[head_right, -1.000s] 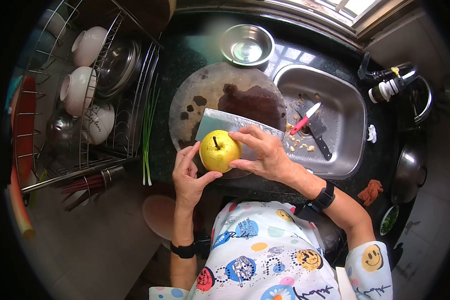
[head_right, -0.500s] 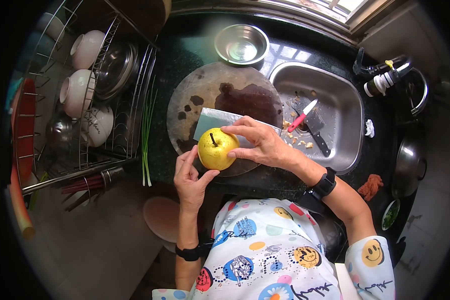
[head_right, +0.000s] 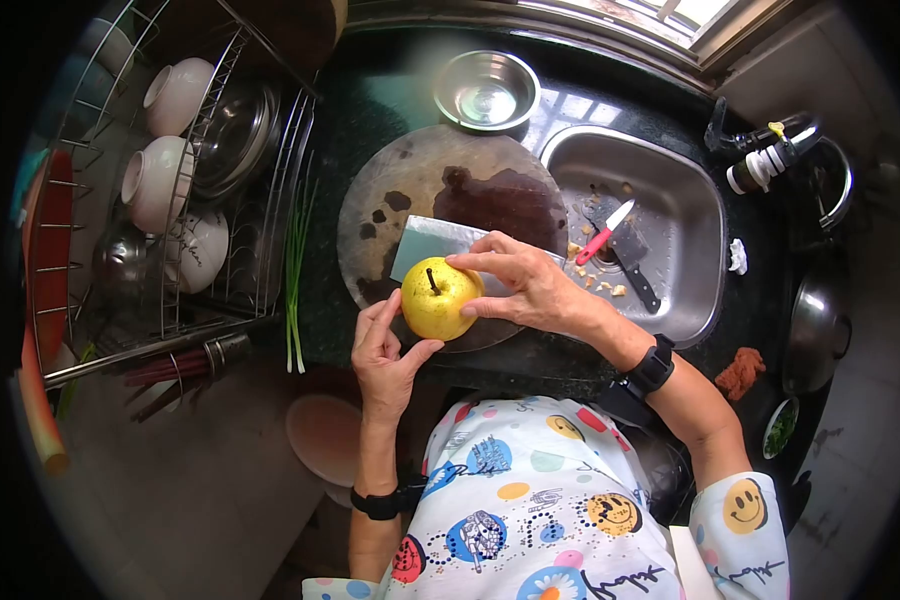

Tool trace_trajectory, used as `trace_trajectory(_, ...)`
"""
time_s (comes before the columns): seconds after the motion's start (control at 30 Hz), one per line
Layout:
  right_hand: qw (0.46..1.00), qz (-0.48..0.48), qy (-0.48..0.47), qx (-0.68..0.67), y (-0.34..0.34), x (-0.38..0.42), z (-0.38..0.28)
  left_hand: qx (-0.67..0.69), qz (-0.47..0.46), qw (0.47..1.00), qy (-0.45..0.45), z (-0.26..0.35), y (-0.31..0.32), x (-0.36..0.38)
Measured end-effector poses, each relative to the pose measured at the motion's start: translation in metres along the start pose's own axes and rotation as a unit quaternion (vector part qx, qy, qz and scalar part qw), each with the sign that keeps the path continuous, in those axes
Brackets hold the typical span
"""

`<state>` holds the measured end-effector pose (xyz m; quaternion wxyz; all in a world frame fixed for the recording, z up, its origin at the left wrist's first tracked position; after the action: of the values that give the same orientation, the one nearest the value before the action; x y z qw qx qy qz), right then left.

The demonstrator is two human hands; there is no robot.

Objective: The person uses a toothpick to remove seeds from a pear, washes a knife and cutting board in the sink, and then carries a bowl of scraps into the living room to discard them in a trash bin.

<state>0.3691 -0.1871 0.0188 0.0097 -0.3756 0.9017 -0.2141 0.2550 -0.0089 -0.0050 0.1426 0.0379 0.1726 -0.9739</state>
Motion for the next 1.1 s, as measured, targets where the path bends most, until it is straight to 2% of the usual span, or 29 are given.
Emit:
trace_trajectory(0.1,0.999,-0.021,0.035,0.003,-0.002,0.002,-0.002,0.002,-0.007,1.0,-0.003,0.002,0.0,-0.001)
trace_trajectory(0.27,1.0,0.004,-0.009,-0.01,-0.001,0.004,0.001,0.012,-0.01,1.0,-0.002,0.001,0.0,-0.001)
trace_trajectory(0.6,1.0,0.016,0.01,-0.007,-0.001,0.013,0.007,0.02,-0.028,0.999,-0.015,0.004,0.0,-0.005)
trace_trajectory(0.77,0.998,0.057,-0.03,-0.003,0.0,0.017,0.009,0.014,-0.038,0.999,-0.019,0.004,0.001,-0.003)
trace_trajectory(1.0,0.999,0.05,-0.016,-0.008,-0.001,0.021,0.005,0.006,-0.051,0.999,-0.016,0.006,-0.001,-0.003)
trace_trajectory(1.1,0.998,0.055,-0.043,0.0,-0.002,0.022,0.003,-0.002,-0.054,0.998,-0.014,0.007,-0.001,-0.003)
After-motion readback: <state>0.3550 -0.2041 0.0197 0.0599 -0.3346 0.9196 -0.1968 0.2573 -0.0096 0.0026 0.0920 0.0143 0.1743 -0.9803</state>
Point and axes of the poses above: each hand's wrist, its own x-axis away from the middle knuckle, its own y-axis out of the palm, z = x × y, the point moved 6 cm from there along -x, towards the middle knuckle, and after that the axes turned 8 degrees about y, right-handed, at the moved point
